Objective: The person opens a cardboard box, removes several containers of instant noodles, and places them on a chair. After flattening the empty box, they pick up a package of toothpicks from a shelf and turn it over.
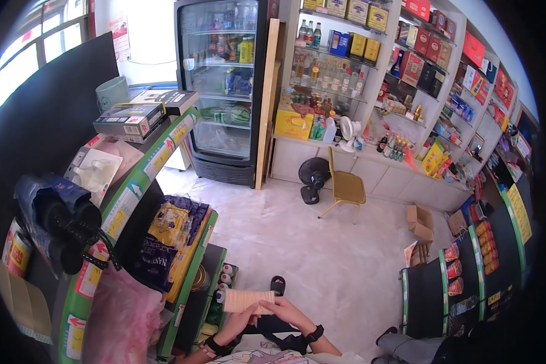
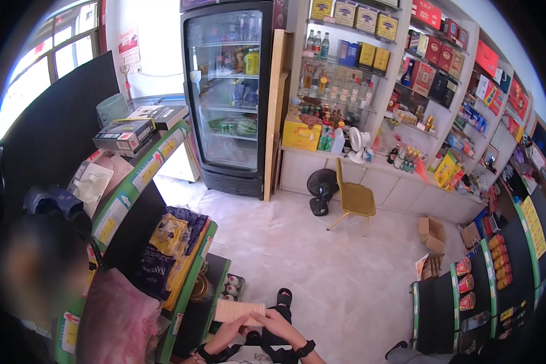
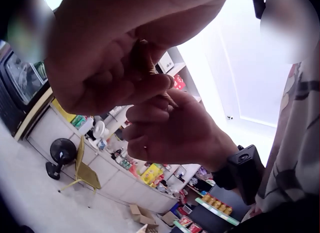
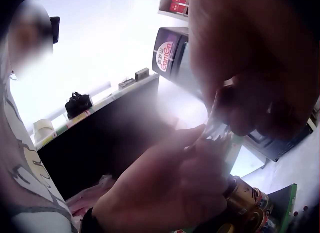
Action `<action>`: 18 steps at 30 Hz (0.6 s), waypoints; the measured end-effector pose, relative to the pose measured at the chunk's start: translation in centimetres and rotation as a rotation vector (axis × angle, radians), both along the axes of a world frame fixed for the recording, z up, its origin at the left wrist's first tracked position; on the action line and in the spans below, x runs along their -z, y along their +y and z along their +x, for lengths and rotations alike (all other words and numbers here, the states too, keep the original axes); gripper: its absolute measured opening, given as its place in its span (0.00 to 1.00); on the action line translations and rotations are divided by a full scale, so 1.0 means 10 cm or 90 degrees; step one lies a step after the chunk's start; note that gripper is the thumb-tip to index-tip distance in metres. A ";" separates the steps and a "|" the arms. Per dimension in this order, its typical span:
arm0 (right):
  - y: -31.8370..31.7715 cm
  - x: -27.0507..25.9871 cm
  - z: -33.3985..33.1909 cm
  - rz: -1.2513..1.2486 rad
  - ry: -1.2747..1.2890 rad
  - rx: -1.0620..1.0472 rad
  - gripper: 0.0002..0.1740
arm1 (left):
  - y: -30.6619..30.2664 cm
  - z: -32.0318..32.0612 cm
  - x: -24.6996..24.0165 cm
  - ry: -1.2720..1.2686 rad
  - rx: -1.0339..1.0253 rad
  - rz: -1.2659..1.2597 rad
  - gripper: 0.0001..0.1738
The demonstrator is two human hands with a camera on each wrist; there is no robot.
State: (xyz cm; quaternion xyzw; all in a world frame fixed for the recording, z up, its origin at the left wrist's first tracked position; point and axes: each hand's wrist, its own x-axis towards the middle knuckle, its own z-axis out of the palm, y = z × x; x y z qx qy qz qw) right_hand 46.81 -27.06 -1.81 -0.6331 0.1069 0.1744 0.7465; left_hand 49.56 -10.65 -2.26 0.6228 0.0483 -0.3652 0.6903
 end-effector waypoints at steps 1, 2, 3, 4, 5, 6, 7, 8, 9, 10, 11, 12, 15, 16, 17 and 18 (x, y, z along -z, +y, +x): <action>-0.01 -0.03 0.08 0.000 0.001 -0.006 0.18 | -0.02 0.03 0.02 0.001 -0.006 0.000 0.21; -0.02 -0.05 0.16 0.015 -0.021 -0.040 0.19 | -0.02 0.08 0.07 -0.031 -0.021 -0.008 0.20; -0.06 -0.06 0.23 0.030 -0.043 -0.073 0.19 | -0.05 0.12 0.11 -0.065 -0.036 -0.015 0.19; -0.12 -0.01 0.29 0.030 -0.048 -0.078 0.19 | -0.10 0.16 0.12 -0.070 -0.041 -0.016 0.19; -0.17 0.10 0.35 -0.038 -0.058 -0.086 0.19 | -0.14 0.22 0.14 -0.101 -0.033 0.015 0.17; -0.22 0.21 0.43 -0.106 -0.074 -0.093 0.19 | -0.18 0.31 0.16 -0.136 -0.024 0.048 0.16; -0.27 0.31 0.50 -0.166 -0.064 -0.096 0.19 | -0.23 0.39 0.23 -0.178 -0.018 0.044 0.14; -0.31 0.45 0.55 -0.164 -0.074 -0.097 0.19 | -0.26 0.47 0.34 -0.191 0.000 0.048 0.13; -0.35 0.60 0.60 -0.169 -0.074 -0.078 0.21 | -0.32 0.53 0.40 -0.193 -0.004 0.042 0.13; -0.42 0.64 0.71 -0.176 -0.077 -0.056 0.24 | -0.41 0.64 0.41 -0.197 -0.006 0.035 0.13; -0.51 0.65 0.80 -0.222 -0.057 -0.069 0.22 | -0.49 0.71 0.39 -0.186 -0.013 0.017 0.12; -0.58 0.55 0.85 -0.270 -0.036 -0.080 0.20 | -0.57 0.81 0.51 -0.235 0.003 0.043 0.13; -0.87 0.22 1.06 -0.242 -0.032 -0.034 0.22 | -0.81 1.19 0.14 -0.103 0.290 0.239 0.32; -1.00 0.16 1.14 -0.227 0.038 -0.039 0.22 | -0.95 1.29 0.18 -0.105 0.292 0.238 0.32; -1.13 0.20 1.19 -0.256 -0.024 -0.020 0.23 | -1.08 1.38 0.27 -0.210 0.234 0.185 0.18; -1.28 0.20 1.25 -0.257 -0.018 -0.020 0.23 | -1.23 1.46 0.36 -0.311 0.174 0.131 0.15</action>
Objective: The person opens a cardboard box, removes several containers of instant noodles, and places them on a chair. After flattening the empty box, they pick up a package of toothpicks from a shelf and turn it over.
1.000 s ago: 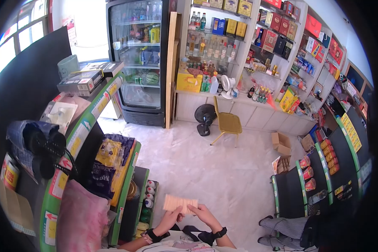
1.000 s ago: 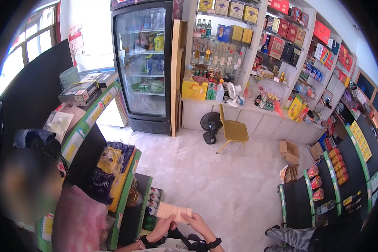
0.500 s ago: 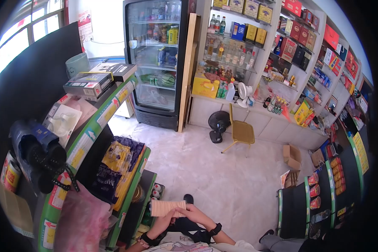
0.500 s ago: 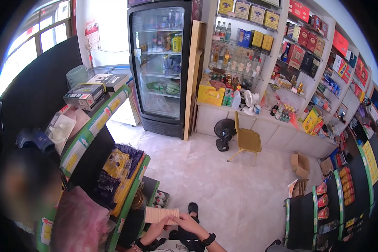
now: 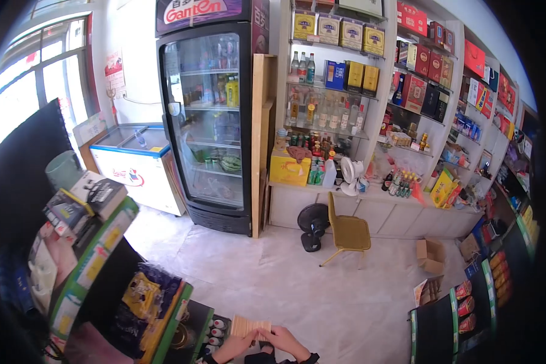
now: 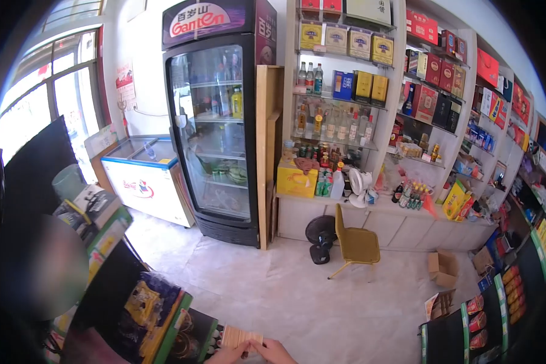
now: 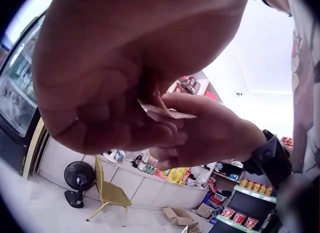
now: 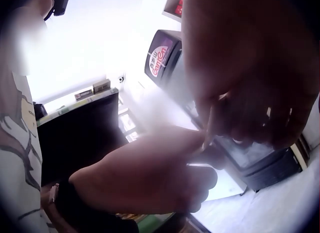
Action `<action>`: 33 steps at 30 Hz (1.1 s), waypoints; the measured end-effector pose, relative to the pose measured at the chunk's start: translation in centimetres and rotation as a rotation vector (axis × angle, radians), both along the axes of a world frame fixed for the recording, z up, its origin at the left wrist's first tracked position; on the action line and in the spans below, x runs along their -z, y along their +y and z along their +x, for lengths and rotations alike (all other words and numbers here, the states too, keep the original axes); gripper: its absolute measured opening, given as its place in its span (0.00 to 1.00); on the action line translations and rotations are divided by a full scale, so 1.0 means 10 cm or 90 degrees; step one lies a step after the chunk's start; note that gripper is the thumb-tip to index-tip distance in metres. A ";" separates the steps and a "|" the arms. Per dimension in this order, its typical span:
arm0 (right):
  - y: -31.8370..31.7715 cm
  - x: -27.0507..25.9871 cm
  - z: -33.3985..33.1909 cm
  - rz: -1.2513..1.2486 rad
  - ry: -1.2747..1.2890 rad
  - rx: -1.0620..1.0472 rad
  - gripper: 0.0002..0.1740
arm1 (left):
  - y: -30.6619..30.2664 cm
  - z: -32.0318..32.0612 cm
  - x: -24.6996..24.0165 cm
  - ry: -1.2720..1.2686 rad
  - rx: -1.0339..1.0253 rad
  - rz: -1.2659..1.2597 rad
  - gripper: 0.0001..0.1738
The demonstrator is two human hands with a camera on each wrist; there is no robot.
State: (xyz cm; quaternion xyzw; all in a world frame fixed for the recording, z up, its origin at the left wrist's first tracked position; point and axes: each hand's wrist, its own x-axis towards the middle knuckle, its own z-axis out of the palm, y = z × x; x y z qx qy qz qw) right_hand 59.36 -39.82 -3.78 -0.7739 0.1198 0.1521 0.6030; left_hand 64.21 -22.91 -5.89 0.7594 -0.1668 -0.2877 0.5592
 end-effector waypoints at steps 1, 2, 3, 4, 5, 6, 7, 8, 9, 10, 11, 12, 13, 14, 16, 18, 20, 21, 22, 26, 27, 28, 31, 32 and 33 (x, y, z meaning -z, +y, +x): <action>-0.14 -0.01 0.06 -0.024 -0.049 0.022 0.22 | -0.15 0.11 0.00 -0.075 0.001 -0.026 0.18; -0.25 0.03 0.09 -0.046 -0.097 0.043 0.22 | -0.26 0.19 -0.02 -0.064 0.002 -0.022 0.18; -0.37 0.29 0.15 0.024 -0.132 0.094 0.22 | -0.39 0.30 -0.16 -0.065 0.064 0.043 0.18; -0.47 0.24 0.18 0.033 -0.124 0.095 0.22 | -0.50 0.41 -0.27 -0.068 0.127 0.109 0.19; -0.61 0.17 0.26 0.025 -0.101 0.101 0.23 | -0.61 0.49 -0.33 -0.061 0.128 0.119 0.19; -0.71 0.12 0.29 0.017 -0.075 0.106 0.23 | -0.74 0.51 -0.36 -0.141 0.156 0.081 0.19; -0.78 0.13 0.29 0.026 -0.066 0.106 0.23 | -0.84 0.52 -0.36 -0.222 0.185 0.041 0.19; -0.87 0.15 0.32 0.002 -0.067 0.131 0.23 | -0.90 0.53 -0.34 -0.216 0.186 0.047 0.19; -0.93 0.17 0.36 -0.026 -0.070 0.157 0.24 | -0.97 0.55 -0.33 -0.194 0.214 0.086 0.19; -0.96 0.21 0.39 -0.025 -0.062 0.158 0.24 | -1.03 0.57 -0.30 -0.168 0.242 0.121 0.18; -1.02 0.26 0.39 -0.036 -0.052 0.156 0.25 | -1.06 0.58 -0.15 -0.174 0.273 0.139 0.19; -1.07 0.27 0.40 -0.048 -0.045 0.153 0.25 | -1.09 0.58 -0.11 -0.168 0.276 0.133 0.19; -1.12 0.27 0.41 -0.053 -0.038 0.154 0.25 | -1.13 0.59 -0.09 -0.175 0.291 0.117 0.19; -1.14 0.26 0.44 -0.005 -0.033 0.148 0.24 | -1.16 0.61 -0.07 -0.184 0.305 0.102 0.19; -1.14 0.29 0.53 0.048 -0.028 0.142 0.23 | -1.17 0.67 -0.01 -0.182 0.304 0.094 0.20; -1.17 0.35 0.66 0.061 -0.023 0.139 0.24 | -1.19 0.80 -0.01 -0.128 0.324 0.138 0.20; -1.21 0.35 0.84 0.001 -0.034 0.128 0.24 | -1.22 0.94 0.14 -0.198 0.283 0.091 0.20; -1.23 0.33 0.94 -0.055 -0.046 0.116 0.23 | -1.25 1.05 0.19 -0.267 0.241 0.047 0.20; -1.26 0.28 1.03 -0.060 -0.041 0.118 0.23 | -1.29 1.14 0.22 -0.263 0.242 0.041 0.20; -1.44 0.00 1.51 -0.170 -0.063 0.109 0.24 | -1.53 1.58 0.06 -0.195 0.240 -0.015 0.18; -1.47 -0.04 1.59 -0.182 -0.080 0.117 0.23 | -1.59 1.71 0.03 -0.184 0.250 -0.032 0.17; -1.52 -0.07 1.68 -0.181 -0.070 0.122 0.23 | -1.65 1.82 0.02 -0.171 0.260 -0.049 0.16; -1.73 -0.05 2.10 -0.134 -0.047 0.164 0.24 | -1.85 2.30 -0.06 -0.111 0.284 -0.037 0.15; -1.77 -0.08 2.25 -0.140 -0.057 0.173 0.24 | -1.92 2.50 -0.14 -0.129 0.300 -0.022 0.15; -1.79 -0.12 2.39 -0.146 -0.054 0.193 0.24 | -1.98 2.68 -0.19 -0.134 0.312 -0.028 0.15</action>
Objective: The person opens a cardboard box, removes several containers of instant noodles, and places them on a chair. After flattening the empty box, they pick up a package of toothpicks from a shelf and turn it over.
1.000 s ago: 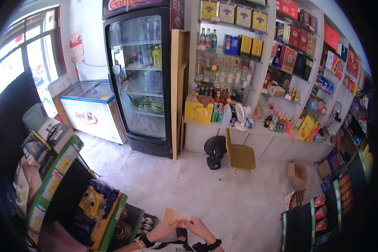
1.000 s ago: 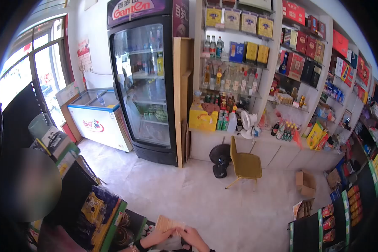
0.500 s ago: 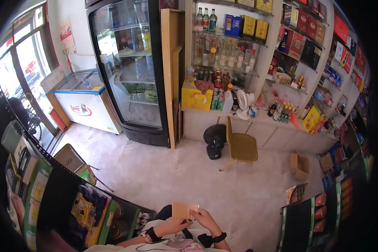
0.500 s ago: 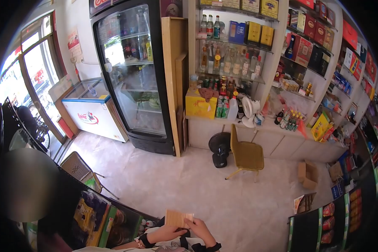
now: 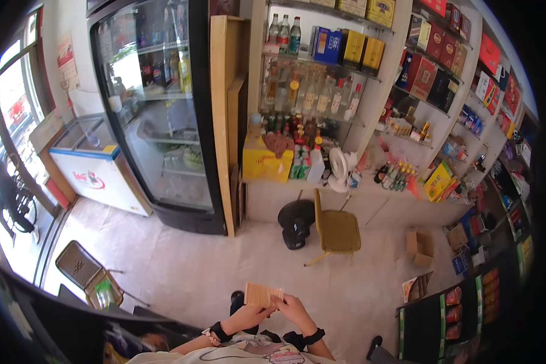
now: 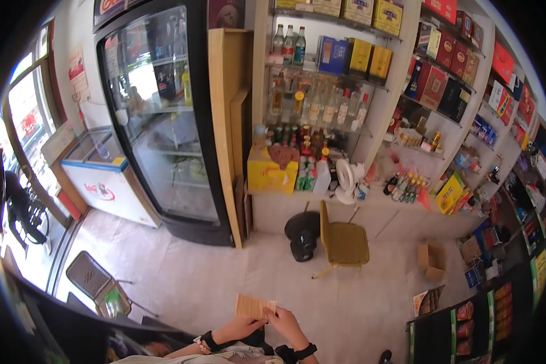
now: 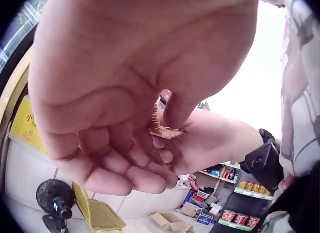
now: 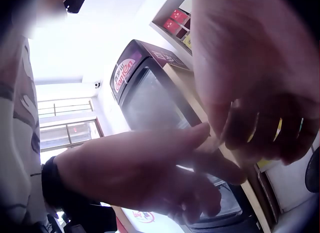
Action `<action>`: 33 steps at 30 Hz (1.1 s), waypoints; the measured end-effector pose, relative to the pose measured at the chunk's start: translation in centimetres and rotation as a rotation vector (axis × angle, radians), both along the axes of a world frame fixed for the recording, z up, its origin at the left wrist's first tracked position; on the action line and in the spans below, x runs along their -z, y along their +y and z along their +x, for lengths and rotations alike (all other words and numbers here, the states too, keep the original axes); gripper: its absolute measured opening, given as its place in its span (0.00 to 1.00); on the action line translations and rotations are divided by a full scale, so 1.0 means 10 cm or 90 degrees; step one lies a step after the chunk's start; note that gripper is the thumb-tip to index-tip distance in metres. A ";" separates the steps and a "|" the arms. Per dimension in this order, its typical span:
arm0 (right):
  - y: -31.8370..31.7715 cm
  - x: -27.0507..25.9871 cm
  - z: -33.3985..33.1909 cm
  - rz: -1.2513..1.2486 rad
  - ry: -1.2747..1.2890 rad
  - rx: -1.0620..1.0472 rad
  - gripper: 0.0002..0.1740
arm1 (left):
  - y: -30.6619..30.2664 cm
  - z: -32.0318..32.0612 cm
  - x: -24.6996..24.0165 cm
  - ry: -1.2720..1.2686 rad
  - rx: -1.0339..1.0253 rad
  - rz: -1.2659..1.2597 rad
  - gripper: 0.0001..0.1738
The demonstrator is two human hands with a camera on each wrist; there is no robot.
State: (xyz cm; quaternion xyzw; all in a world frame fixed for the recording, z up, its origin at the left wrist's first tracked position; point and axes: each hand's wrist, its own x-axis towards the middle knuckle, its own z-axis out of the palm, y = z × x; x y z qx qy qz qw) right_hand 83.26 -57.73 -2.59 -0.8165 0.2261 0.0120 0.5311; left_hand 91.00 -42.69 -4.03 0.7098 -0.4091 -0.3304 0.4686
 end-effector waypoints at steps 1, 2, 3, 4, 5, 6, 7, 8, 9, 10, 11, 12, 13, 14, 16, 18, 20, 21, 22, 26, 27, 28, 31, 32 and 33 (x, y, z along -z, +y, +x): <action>-0.02 -0.04 0.13 -0.003 0.007 0.019 0.23 | -0.06 0.17 -0.01 -0.004 0.006 -0.006 0.15; -0.05 -0.05 0.27 -0.007 0.007 0.024 0.23 | -0.10 0.32 -0.01 0.051 -0.003 -0.021 0.15; -0.09 -0.07 0.43 0.009 -0.020 0.029 0.23 | -0.15 0.48 -0.01 0.105 -0.013 -0.037 0.15; -0.14 -0.10 0.58 0.023 -0.048 0.033 0.23 | -0.21 0.64 -0.03 0.103 -0.008 -0.045 0.15; -0.19 -0.14 0.72 0.015 -0.049 0.037 0.23 | -0.25 0.79 -0.03 0.108 -0.011 -0.045 0.15; -0.23 -0.22 0.87 -0.007 -0.029 0.013 0.22 | -0.29 0.94 -0.03 0.113 -0.014 -0.045 0.15; -0.27 -0.28 1.03 -0.027 -0.008 -0.013 0.22 | -0.32 1.08 -0.05 0.113 -0.011 -0.048 0.15; -0.30 -0.31 1.17 -0.027 -0.004 -0.011 0.22 | -0.33 1.20 -0.10 0.102 -0.013 -0.040 0.15; -0.33 -0.33 1.31 -0.030 -0.019 -0.018 0.22 | -0.35 1.31 -0.13 0.093 -0.016 -0.030 0.15; -0.34 -0.32 1.41 -0.031 -0.031 -0.025 0.21 | -0.38 1.41 -0.10 0.100 -0.015 -0.026 0.15; -0.34 -0.28 1.49 -0.026 -0.024 -0.025 0.21 | -0.41 1.49 -0.08 0.123 -0.036 -0.055 0.15; -0.36 -0.25 1.59 -0.060 -0.032 -0.028 0.21 | -0.43 1.58 -0.06 0.142 -0.057 -0.085 0.15; -0.38 -0.24 1.70 -0.095 -0.044 -0.029 0.22 | -0.44 1.67 -0.06 0.141 -0.056 -0.082 0.15; -0.39 -0.24 1.77 -0.092 -0.044 -0.027 0.22 | -0.44 1.72 -0.05 0.121 -0.060 -0.078 0.15; -0.36 -0.20 1.83 -0.085 -0.046 -0.020 0.23 | -0.39 1.78 -0.01 0.110 -0.059 -0.057 0.15; -0.36 -0.18 1.89 -0.045 -0.026 -0.019 0.22 | -0.39 1.85 0.07 0.254 -0.072 -0.060 0.15; -0.43 -0.05 1.97 -0.007 -0.025 -0.027 0.22 | -0.38 1.96 0.17 0.234 -0.046 -0.026 0.15; -0.48 0.01 2.01 -0.003 -0.025 -0.025 0.22 | -0.39 2.02 0.20 0.215 -0.026 -0.005 0.15; -0.52 0.05 2.07 -0.024 0.001 -0.032 0.23 | -0.41 2.08 0.20 0.214 -0.025 -0.001 0.15; -0.67 0.10 2.39 -0.042 -0.019 -0.078 0.23 | -0.49 2.32 0.19 0.199 -0.067 -0.032 0.15; -0.72 0.14 2.52 -0.040 -0.022 -0.081 0.23 | -0.54 2.41 0.20 0.196 -0.086 -0.044 0.15; -0.77 0.15 2.66 -0.071 -0.019 -0.095 0.23 | -0.58 2.51 0.21 0.193 -0.090 -0.043 0.15; -0.96 0.15 3.06 -0.119 -0.003 -0.124 0.24 | -0.75 2.80 0.34 0.238 -0.166 -0.062 0.14; -1.03 0.12 3.17 -0.134 0.012 -0.137 0.24 | -0.81 2.93 0.46 0.258 -0.181 -0.055 0.15; -1.13 0.15 3.28 -0.134 0.012 -0.138 0.24 | -0.91 3.06 0.44 0.277 -0.196 -0.049 0.16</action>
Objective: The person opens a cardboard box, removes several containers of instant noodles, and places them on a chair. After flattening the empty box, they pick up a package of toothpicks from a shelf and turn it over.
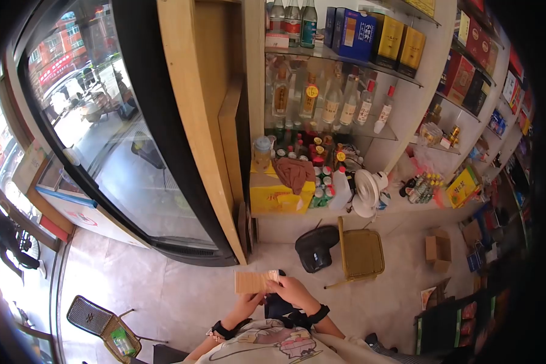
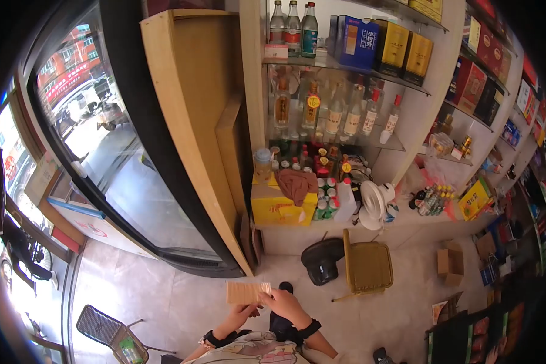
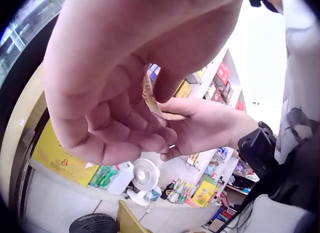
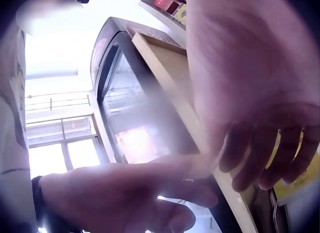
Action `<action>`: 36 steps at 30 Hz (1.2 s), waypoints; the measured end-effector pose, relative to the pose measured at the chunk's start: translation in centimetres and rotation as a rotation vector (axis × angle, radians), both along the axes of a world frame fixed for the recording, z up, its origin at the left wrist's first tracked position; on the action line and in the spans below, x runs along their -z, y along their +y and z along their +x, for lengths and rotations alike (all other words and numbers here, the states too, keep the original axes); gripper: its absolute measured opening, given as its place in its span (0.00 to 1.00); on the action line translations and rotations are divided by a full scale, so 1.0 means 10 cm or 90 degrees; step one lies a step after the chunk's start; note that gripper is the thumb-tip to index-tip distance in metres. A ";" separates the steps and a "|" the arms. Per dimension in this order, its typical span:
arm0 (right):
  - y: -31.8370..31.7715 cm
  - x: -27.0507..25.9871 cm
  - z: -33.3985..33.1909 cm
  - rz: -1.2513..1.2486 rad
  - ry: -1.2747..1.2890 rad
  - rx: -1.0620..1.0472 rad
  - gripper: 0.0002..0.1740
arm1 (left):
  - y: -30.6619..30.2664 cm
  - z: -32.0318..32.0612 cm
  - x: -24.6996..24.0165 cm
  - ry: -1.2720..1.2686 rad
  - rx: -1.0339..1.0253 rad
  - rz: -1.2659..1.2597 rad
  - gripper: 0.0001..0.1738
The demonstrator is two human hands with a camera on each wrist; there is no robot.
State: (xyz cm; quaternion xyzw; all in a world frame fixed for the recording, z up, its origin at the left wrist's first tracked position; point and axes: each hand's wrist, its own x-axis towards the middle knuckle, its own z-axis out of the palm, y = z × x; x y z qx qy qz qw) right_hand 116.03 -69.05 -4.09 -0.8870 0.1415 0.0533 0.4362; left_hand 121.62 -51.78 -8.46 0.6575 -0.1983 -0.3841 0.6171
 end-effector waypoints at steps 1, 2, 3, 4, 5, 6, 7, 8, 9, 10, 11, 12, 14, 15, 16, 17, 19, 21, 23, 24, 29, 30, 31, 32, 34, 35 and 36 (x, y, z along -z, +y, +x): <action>-0.12 0.05 0.17 -0.004 0.006 0.002 0.24 | -0.10 0.13 -0.06 -0.007 -0.001 0.000 0.16; -0.23 0.07 0.31 -0.009 0.012 0.004 0.25 | -0.21 0.24 -0.14 0.053 -0.038 -0.020 0.17; -0.34 0.06 0.45 -0.007 0.001 0.003 0.25 | -0.34 0.39 -0.23 0.109 -0.075 -0.038 0.17; -0.51 0.04 0.64 0.013 -0.022 0.011 0.26 | -0.49 0.59 -0.23 0.088 -0.075 -0.042 0.17; -0.62 0.03 0.80 0.038 -0.042 0.022 0.28 | -0.59 0.71 -0.18 0.111 -0.092 -0.037 0.18; -0.72 0.06 0.96 0.039 -0.062 0.026 0.28 | -0.71 0.82 -0.12 0.133 -0.107 -0.033 0.18; -0.84 0.11 1.11 0.036 -0.052 0.033 0.27 | -0.85 0.93 -0.11 0.155 -0.127 -0.039 0.17; -0.95 0.18 1.20 0.032 -0.035 0.040 0.27 | -0.98 1.08 -0.04 0.146 -0.120 -0.040 0.17; -1.08 0.39 1.34 0.122 -0.053 0.036 0.26 | -1.11 1.21 0.08 0.168 -0.146 -0.056 0.17; -1.21 0.54 1.48 0.123 -0.053 0.040 0.26 | -1.23 1.32 0.13 0.193 -0.175 -0.071 0.17; -1.34 0.70 1.61 0.256 -0.030 0.040 0.24 | -1.36 1.44 0.18 0.182 -0.190 -0.069 0.16; -1.47 0.76 1.72 0.388 -0.007 0.038 0.22 | -1.48 1.56 0.22 0.181 -0.191 -0.070 0.16; -1.65 0.61 1.84 0.393 -0.007 0.051 0.18 | -1.71 1.84 0.27 0.201 -0.251 -0.042 0.15; -1.70 0.54 1.85 0.428 -0.018 0.100 0.18 | -1.80 1.96 0.27 0.214 -0.268 -0.060 0.15; -1.77 0.50 1.89 0.461 -0.030 0.150 0.17 | -1.89 2.07 0.28 0.215 -0.267 -0.062 0.15; -1.88 0.51 1.94 0.456 -0.031 0.153 0.17 | -1.98 2.20 0.29 0.210 -0.276 -0.050 0.15; -1.98 0.63 1.93 0.554 0.020 0.153 0.14 | -2.13 2.39 0.38 0.171 -0.280 -0.029 0.15; -2.03 0.76 1.87 0.568 0.031 0.156 0.14 | -2.26 2.57 0.45 0.197 -0.263 -0.009 0.15; -2.05 0.91 1.81 0.569 0.056 0.153 0.14 | -2.36 2.71 0.56 0.204 -0.259 0.003 0.15; -2.05 0.98 1.75 0.571 0.056 0.156 0.14 | -2.40 2.77 0.63 0.243 -0.257 -0.006 0.14; -2.04 1.16 1.44 0.601 0.103 0.203 0.16 | -2.54 3.10 1.00 0.346 -0.245 0.056 0.13; -2.06 1.17 1.40 0.628 0.123 0.215 0.16 | -2.53 3.15 1.10 0.373 -0.250 0.066 0.13; -2.07 1.19 1.37 0.612 0.139 0.230 0.16 | -2.51 3.17 1.13 0.400 -0.256 0.077 0.13; -2.09 1.25 1.35 0.611 0.139 0.232 0.16 | -2.50 3.20 1.15 0.400 -0.254 0.078 0.13; -2.13 1.36 1.35 0.590 0.136 0.259 0.15 | -2.47 3.25 1.18 0.407 -0.248 0.089 0.14; -2.14 1.39 1.34 0.594 0.141 0.260 0.15 | -2.47 3.26 1.18 0.410 -0.250 0.094 0.14; -2.15 1.36 1.34 0.588 0.102 0.276 0.15 | -2.49 3.31 1.18 0.416 -0.256 0.098 0.14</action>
